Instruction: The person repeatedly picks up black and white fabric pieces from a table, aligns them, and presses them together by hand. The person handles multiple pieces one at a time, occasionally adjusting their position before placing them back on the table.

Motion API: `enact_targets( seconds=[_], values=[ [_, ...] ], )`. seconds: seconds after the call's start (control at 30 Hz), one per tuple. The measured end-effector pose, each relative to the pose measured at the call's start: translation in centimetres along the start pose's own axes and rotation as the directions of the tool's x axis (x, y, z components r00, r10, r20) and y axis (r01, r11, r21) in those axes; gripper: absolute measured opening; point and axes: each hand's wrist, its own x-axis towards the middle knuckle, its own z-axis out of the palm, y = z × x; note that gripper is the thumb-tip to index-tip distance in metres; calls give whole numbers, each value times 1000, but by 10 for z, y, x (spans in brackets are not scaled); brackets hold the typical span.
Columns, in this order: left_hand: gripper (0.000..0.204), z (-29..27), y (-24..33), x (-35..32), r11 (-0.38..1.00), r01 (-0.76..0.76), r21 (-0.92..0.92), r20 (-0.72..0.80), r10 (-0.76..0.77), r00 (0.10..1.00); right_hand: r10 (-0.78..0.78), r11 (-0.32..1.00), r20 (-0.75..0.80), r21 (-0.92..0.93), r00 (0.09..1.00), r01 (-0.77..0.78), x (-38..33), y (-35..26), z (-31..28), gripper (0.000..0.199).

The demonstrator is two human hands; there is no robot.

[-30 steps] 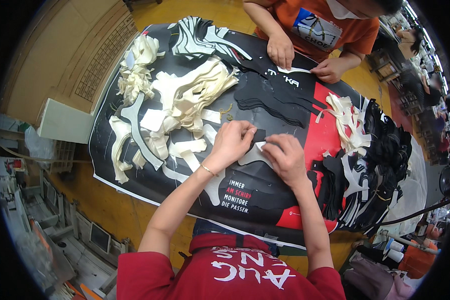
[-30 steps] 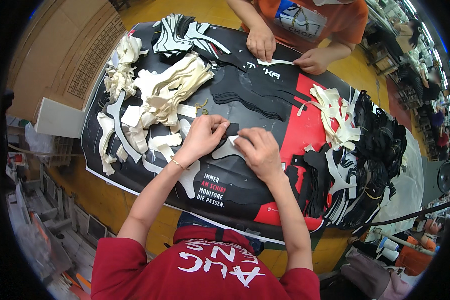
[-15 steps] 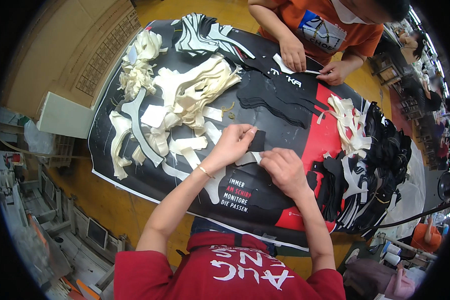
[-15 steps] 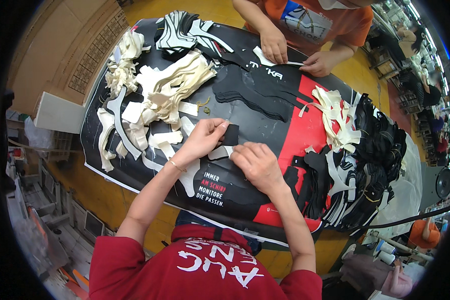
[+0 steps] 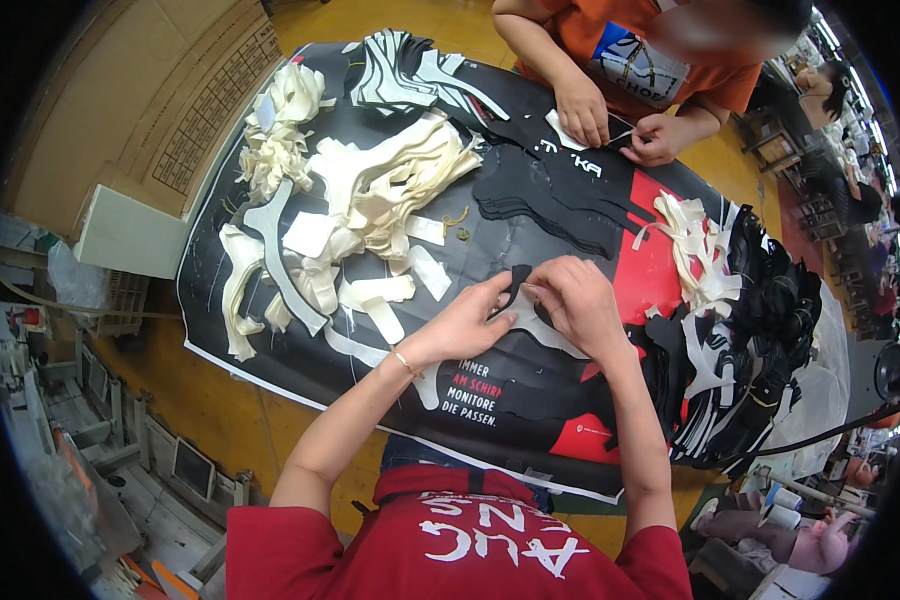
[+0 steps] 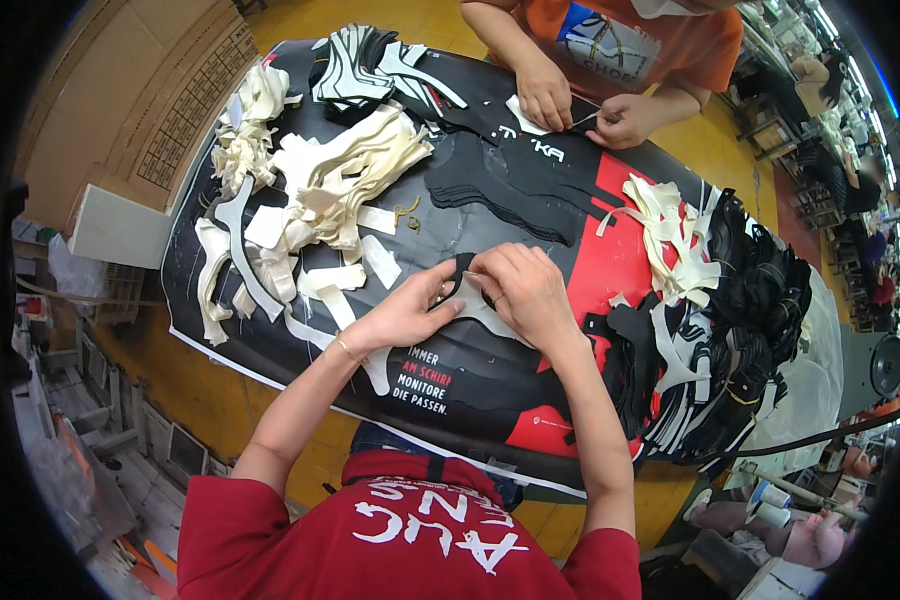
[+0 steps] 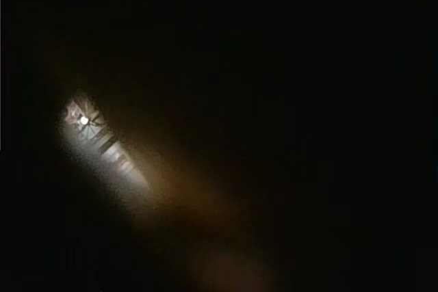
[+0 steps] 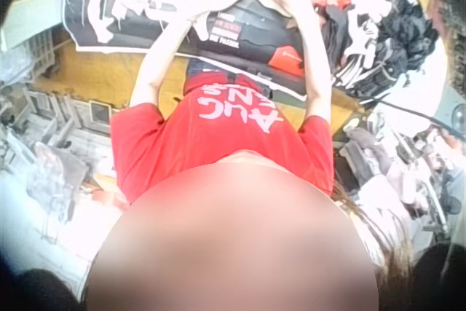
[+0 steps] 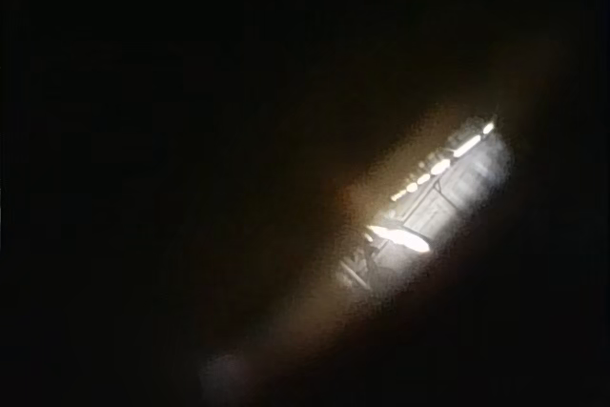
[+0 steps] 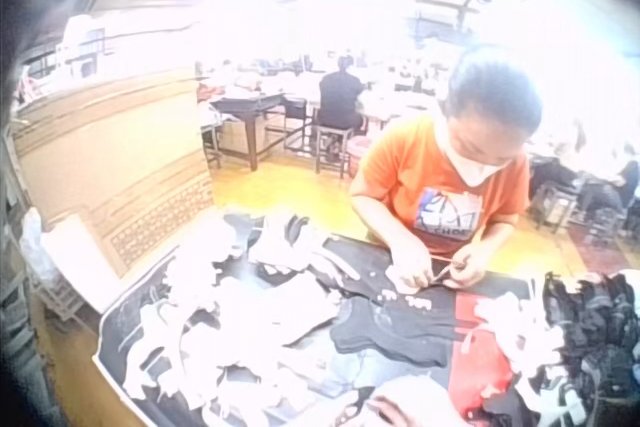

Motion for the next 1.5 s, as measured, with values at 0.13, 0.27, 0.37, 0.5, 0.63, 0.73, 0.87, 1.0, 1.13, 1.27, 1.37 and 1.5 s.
enact_targets(
  seconds=[0.13,0.27,0.37,0.5,0.63,0.73,0.87,1.0,1.13,1.27,1.37,1.5],
  values=[
    [28,-8,10,-2,988,56,145,83,-69,994,21,1000,34,22,999,-22,1,2,2,13],
    [24,-8,19,0,993,65,95,90,-74,993,11,999,20,33,1000,-11,4,3,4,12],
    [22,-8,22,3,993,85,82,105,-93,990,13,999,33,35,999,-14,6,5,4,13],
    [21,-10,22,3,988,106,112,122,-119,985,25,997,48,68,999,-29,7,6,3,12],
    [20,-11,18,4,988,116,102,148,-130,980,56,992,63,112,996,-63,6,7,1,11],
    [19,-12,13,6,989,125,80,156,-136,978,52,988,73,140,996,-62,4,7,-1,11],
    [19,-12,11,7,993,89,79,168,-101,981,29,987,37,157,999,-34,4,9,1,11],
    [19,-12,16,7,988,76,134,164,-98,982,66,983,43,169,997,-72,5,10,3,11],
    [20,-16,26,6,974,90,208,193,-131,972,119,961,57,243,991,-130,3,10,4,13],
    [23,-16,36,7,966,67,251,191,-117,975,127,905,59,402,990,-140,7,12,1,17],
    [30,-12,41,6,956,107,272,156,-153,976,216,833,218,468,952,-296,10,14,-6,20],
    [36,1,41,5,978,156,139,-14,-156,988,281,636,355,626,892,-450,14,13,-5,33]
  ],
)
